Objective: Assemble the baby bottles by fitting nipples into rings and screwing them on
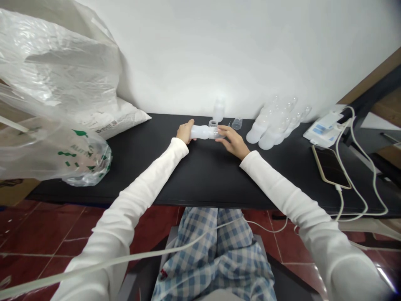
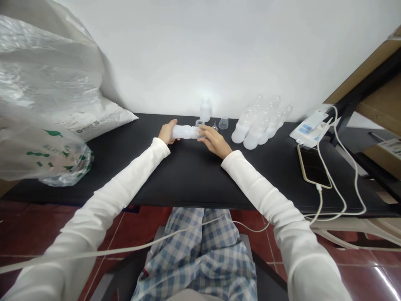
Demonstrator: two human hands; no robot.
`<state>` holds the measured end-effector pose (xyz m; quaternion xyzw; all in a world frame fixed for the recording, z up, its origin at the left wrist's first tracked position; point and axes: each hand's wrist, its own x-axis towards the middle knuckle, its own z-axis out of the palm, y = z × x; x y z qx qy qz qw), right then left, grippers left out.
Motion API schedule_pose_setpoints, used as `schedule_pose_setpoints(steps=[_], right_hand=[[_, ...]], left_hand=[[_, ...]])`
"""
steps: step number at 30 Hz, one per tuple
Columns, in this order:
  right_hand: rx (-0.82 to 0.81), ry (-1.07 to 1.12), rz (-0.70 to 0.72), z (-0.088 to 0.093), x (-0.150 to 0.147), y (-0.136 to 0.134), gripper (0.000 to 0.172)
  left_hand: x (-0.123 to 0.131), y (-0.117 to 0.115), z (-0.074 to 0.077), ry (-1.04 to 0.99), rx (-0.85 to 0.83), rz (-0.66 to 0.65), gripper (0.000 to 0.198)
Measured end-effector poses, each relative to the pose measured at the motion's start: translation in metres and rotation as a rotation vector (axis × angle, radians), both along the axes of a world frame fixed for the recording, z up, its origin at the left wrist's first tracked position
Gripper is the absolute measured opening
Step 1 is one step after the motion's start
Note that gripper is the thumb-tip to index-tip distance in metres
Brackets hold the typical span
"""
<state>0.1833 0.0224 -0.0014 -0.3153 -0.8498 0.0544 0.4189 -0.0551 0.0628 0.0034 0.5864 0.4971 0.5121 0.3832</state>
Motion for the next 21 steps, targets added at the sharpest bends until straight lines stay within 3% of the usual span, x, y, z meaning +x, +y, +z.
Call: schedule_pose_setpoints(steps=[3, 7, 12, 17, 21], right_hand=[[-0.008, 0.164, -0.015, 0.001, -0.003, -0.001, 0.045], [-0.072, 0.249, -0.051, 0.005, -0.001, -0.002, 0.047], [-0.161, 0.254, -0.206, 0.011, -0.002, -0.009, 0.050], [-0.307, 0.328, -0.324, 0.015, -0.005, -0.011, 0.056], [-0.524, 0.271, -0.368, 0.013, 0.002, -0.002, 0.062]], left_hand=[[0.011, -0.012, 0.007, -0.121, -0.303, 0.012, 0.047], [0.025, -0.029, 0.012, -0.193, -0.294, 0.012, 0.037], [0.035, -0.037, 0.007, -0.115, 0.010, 0.054, 0.041], [0.038, -0.045, 0.006, 0.170, 0.456, 0.210, 0.037], [0.034, -0.048, 0.003, 0.387, 0.662, 0.167, 0.029]])
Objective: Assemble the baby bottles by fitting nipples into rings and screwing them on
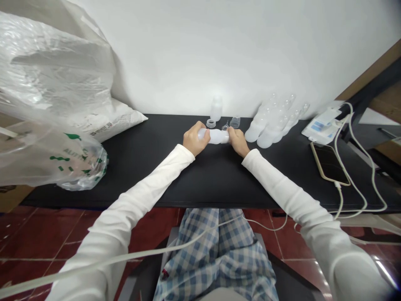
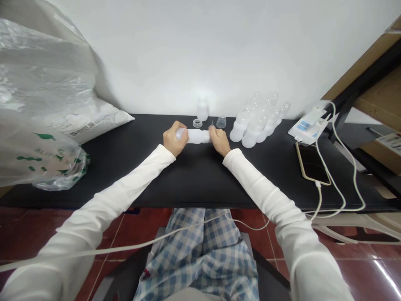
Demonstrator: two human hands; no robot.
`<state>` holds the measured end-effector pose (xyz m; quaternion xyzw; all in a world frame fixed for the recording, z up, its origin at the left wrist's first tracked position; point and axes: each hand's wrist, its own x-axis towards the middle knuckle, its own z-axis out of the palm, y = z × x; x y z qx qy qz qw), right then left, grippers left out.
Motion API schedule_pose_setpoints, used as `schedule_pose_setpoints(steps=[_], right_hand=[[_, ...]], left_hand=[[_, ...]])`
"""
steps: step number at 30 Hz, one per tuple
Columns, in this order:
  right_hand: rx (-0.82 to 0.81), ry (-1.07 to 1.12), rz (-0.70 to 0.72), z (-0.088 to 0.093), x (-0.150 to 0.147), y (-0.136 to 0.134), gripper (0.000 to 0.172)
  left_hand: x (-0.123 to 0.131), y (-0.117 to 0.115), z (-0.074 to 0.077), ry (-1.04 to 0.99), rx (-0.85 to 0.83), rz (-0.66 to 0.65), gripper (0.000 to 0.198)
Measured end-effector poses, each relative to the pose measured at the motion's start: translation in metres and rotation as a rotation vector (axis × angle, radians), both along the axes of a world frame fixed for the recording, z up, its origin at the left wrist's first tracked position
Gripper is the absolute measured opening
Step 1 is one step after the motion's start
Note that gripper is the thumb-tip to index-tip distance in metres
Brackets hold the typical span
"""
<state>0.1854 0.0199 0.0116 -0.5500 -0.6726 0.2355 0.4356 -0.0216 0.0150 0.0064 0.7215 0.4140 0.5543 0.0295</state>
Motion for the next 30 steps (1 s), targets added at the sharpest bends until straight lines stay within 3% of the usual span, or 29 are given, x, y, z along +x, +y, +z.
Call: schedule_pose_setpoints(steps=[4, 7, 9, 11, 14, 16, 18, 22, 24, 27, 30], right_hand=[[-0.112, -0.120, 0.044, -0.004, 0.005, 0.004, 0.072], [-0.021, -0.128, 0.032, -0.006, 0.003, -0.001, 0.075], [0.131, -0.184, 0.057, -0.007, 0.002, -0.005, 0.070], [0.297, -0.314, 0.135, -0.006, 0.004, -0.008, 0.062], [0.469, -0.508, 0.243, -0.006, 0.008, -0.010, 0.060], [0.526, -0.554, 0.263, -0.007, 0.010, -0.009, 0.058], [0.548, -0.551, 0.266, -0.010, 0.012, -0.008, 0.057], [0.538, -0.520, 0.281, -0.020, 0.011, -0.010, 0.060], [0.509, -0.476, 0.275, -0.022, 0.009, -0.013, 0.060], [0.423, -0.348, 0.253, -0.020, 0.005, -0.018, 0.059], [0.320, -0.185, 0.150, -0.013, -0.002, -0.019, 0.057]], left_hand=[[-0.007, 0.005, -0.004, 0.124, 0.076, -0.060, 0.032], [-0.007, 0.010, -0.002, 0.026, -0.025, -0.081, 0.036], [-0.006, 0.013, 0.000, -0.160, -0.208, -0.071, 0.040], [-0.004, 0.017, 0.002, -0.387, -0.494, -0.083, 0.045], [-0.005, 0.022, 0.002, -0.623, -0.889, -0.193, 0.048], [-0.007, 0.022, 0.002, -0.676, -0.968, -0.245, 0.050], [-0.009, 0.020, 0.001, -0.669, -0.851, -0.227, 0.053], [-0.015, 0.013, 0.005, -0.478, -0.337, -0.165, 0.058], [-0.018, 0.009, 0.008, -0.384, -0.176, -0.153, 0.059], [-0.021, 0.003, 0.010, -0.281, -0.054, -0.126, 0.060], [-0.023, 0.000, 0.009, -0.141, -0.032, -0.099, 0.057]])
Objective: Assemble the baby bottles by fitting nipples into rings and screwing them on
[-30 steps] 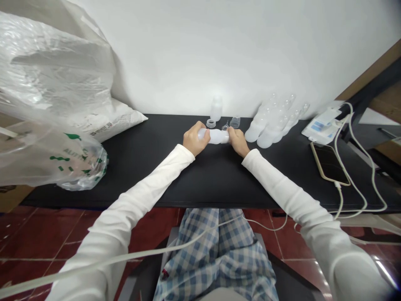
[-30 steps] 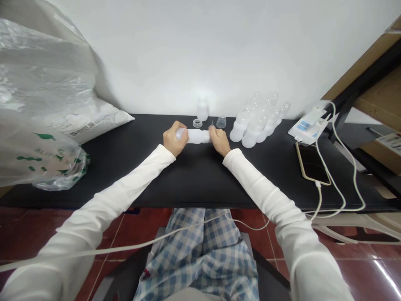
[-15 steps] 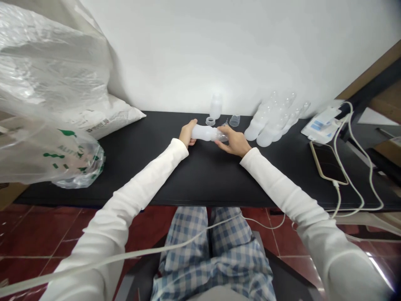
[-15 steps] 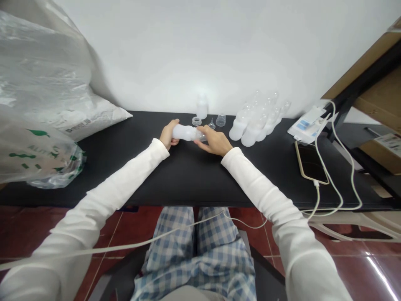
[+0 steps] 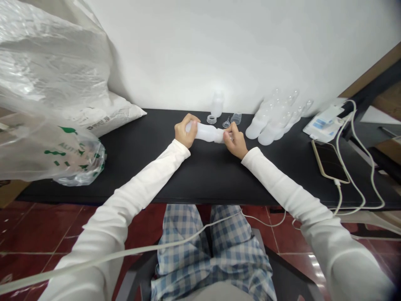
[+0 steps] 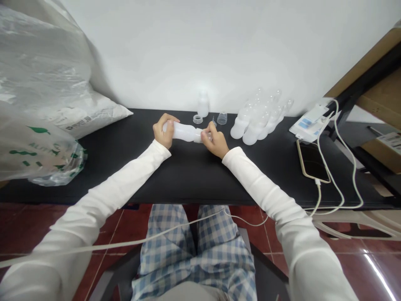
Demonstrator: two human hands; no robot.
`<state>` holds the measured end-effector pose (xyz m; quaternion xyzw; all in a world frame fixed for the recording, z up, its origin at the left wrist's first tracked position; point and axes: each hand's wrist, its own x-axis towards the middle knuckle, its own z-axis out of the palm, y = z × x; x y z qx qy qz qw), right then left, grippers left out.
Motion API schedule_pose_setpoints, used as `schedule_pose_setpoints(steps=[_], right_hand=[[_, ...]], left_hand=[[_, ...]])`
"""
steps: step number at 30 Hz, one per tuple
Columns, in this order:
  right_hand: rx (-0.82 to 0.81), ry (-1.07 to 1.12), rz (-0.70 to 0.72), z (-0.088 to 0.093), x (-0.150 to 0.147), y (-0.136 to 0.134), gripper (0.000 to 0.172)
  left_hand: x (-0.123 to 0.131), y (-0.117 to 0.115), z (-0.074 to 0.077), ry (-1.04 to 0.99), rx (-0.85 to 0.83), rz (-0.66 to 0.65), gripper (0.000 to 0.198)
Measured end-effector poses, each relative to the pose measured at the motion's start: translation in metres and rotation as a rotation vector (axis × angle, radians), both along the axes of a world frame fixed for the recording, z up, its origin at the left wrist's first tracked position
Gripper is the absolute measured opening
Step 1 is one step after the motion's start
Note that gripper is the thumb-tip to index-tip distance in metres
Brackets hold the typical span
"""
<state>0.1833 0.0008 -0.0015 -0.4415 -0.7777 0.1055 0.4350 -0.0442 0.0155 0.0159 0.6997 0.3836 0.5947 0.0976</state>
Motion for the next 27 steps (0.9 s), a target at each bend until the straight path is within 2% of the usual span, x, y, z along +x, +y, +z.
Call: schedule_pose_setpoints(steps=[3, 8, 11, 13, 16, 20, 22, 24, 27], right_hand=[[-0.134, 0.199, -0.080, 0.007, -0.006, 0.004, 0.058], [-0.659, 0.388, 0.021, 0.017, -0.003, 0.012, 0.057], [-0.740, 0.412, 0.027, 0.019, 0.000, 0.011, 0.058], [-0.670, 0.406, -0.028, 0.017, -0.001, 0.010, 0.060], [-0.422, 0.350, -0.100, 0.012, -0.003, 0.007, 0.065], [-0.125, 0.170, -0.055, 0.012, 0.000, 0.001, 0.062], [-0.066, 0.050, -0.016, 0.014, 0.004, -0.001, 0.062], [-0.033, -0.042, 0.018, 0.015, 0.007, -0.002, 0.065], [0.006, -0.073, 0.034, 0.013, 0.007, -0.002, 0.065]], left_hand=[[-0.001, 0.003, -0.003, 0.148, 0.010, 0.009, 0.052], [-0.003, 0.013, -0.011, 0.352, 0.080, -0.005, 0.051], [-0.004, 0.014, -0.012, 0.403, 0.101, -0.037, 0.050], [-0.002, 0.011, -0.011, 0.363, 0.100, -0.063, 0.050], [0.006, 0.006, -0.008, 0.209, 0.022, -0.073, 0.049], [0.016, 0.011, -0.009, -0.121, -0.296, -0.108, 0.053], [0.017, 0.016, -0.011, -0.237, -0.497, -0.201, 0.056], [0.017, 0.020, -0.014, -0.294, -0.622, -0.277, 0.058], [0.014, 0.020, -0.012, -0.325, -0.631, -0.302, 0.062]])
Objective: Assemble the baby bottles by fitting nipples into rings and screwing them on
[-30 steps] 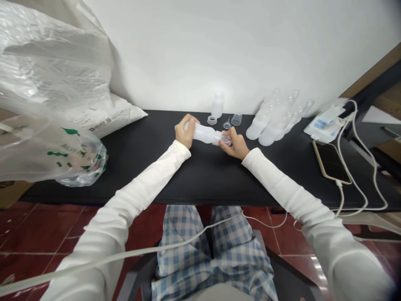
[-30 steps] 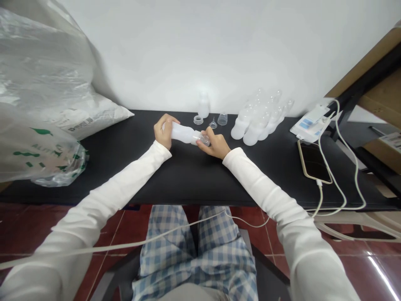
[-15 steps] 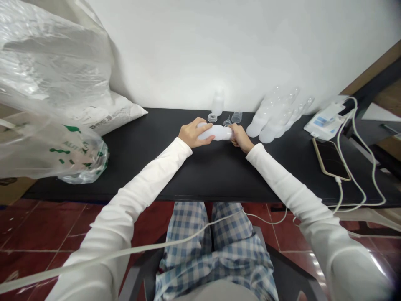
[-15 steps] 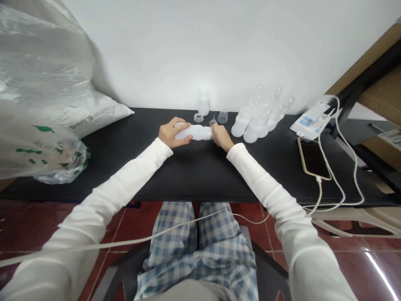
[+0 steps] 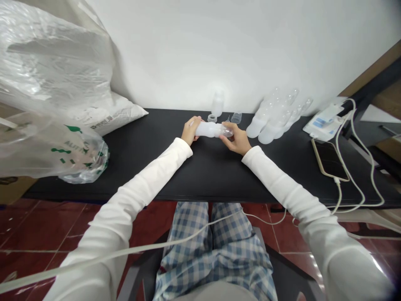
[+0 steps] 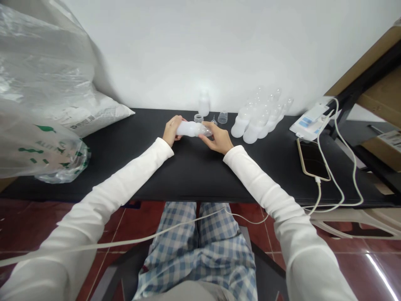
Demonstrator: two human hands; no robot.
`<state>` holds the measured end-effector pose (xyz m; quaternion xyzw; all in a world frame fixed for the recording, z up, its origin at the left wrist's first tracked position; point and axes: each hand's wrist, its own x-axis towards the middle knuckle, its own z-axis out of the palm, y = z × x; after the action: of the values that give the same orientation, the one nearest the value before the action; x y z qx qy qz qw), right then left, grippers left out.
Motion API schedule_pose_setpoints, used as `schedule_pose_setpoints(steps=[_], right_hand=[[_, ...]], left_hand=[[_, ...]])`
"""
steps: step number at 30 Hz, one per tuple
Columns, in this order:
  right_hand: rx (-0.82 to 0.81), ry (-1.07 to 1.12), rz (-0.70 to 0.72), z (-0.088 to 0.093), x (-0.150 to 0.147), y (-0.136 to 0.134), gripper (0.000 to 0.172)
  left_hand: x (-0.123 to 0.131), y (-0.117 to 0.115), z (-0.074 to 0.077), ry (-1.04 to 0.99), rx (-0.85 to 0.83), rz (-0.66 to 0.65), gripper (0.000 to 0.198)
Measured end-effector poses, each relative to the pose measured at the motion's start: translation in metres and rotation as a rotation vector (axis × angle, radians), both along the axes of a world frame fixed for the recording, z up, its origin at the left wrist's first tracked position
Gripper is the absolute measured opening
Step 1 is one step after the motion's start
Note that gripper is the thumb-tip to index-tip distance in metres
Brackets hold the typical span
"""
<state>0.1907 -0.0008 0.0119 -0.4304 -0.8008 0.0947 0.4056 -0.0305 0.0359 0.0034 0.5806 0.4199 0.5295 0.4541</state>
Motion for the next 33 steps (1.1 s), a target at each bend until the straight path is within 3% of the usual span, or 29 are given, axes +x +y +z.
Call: schedule_pose_setpoints(steps=[6, 11, 14, 17, 21, 25, 30, 33], right_hand=[[-0.110, 0.141, -0.039, 0.000, -0.008, -0.007, 0.065], [-0.204, 0.379, -0.119, 0.001, -0.016, -0.001, 0.067], [-0.357, 0.465, -0.080, -0.003, -0.016, 0.009, 0.071], [-0.496, 0.474, -0.042, -0.004, -0.012, 0.015, 0.074], [-0.500, 0.394, -0.046, -0.003, -0.007, 0.017, 0.074], [-0.398, 0.371, -0.113, -0.005, -0.007, 0.014, 0.074], [-0.218, 0.295, -0.080, -0.002, -0.008, 0.000, 0.059], [-0.152, 0.108, -0.004, 0.002, -0.010, -0.009, 0.062]], left_hand=[[-0.002, -0.005, 0.007, 0.074, 0.202, 0.085, 0.058], [-0.003, -0.008, 0.006, 0.293, 0.512, 0.199, 0.052], [-0.003, -0.011, 0.005, 0.434, 0.689, 0.202, 0.049], [-0.004, -0.012, 0.005, 0.556, 0.746, 0.209, 0.046], [-0.007, -0.015, 0.007, 0.607, 0.723, 0.205, 0.045], [-0.005, -0.017, 0.009, 0.492, 0.655, 0.159, 0.049], [-0.002, -0.005, 0.003, 0.189, 0.246, 0.029, 0.053], [-0.004, 0.002, 0.000, 0.058, 0.079, -0.040, 0.056]])
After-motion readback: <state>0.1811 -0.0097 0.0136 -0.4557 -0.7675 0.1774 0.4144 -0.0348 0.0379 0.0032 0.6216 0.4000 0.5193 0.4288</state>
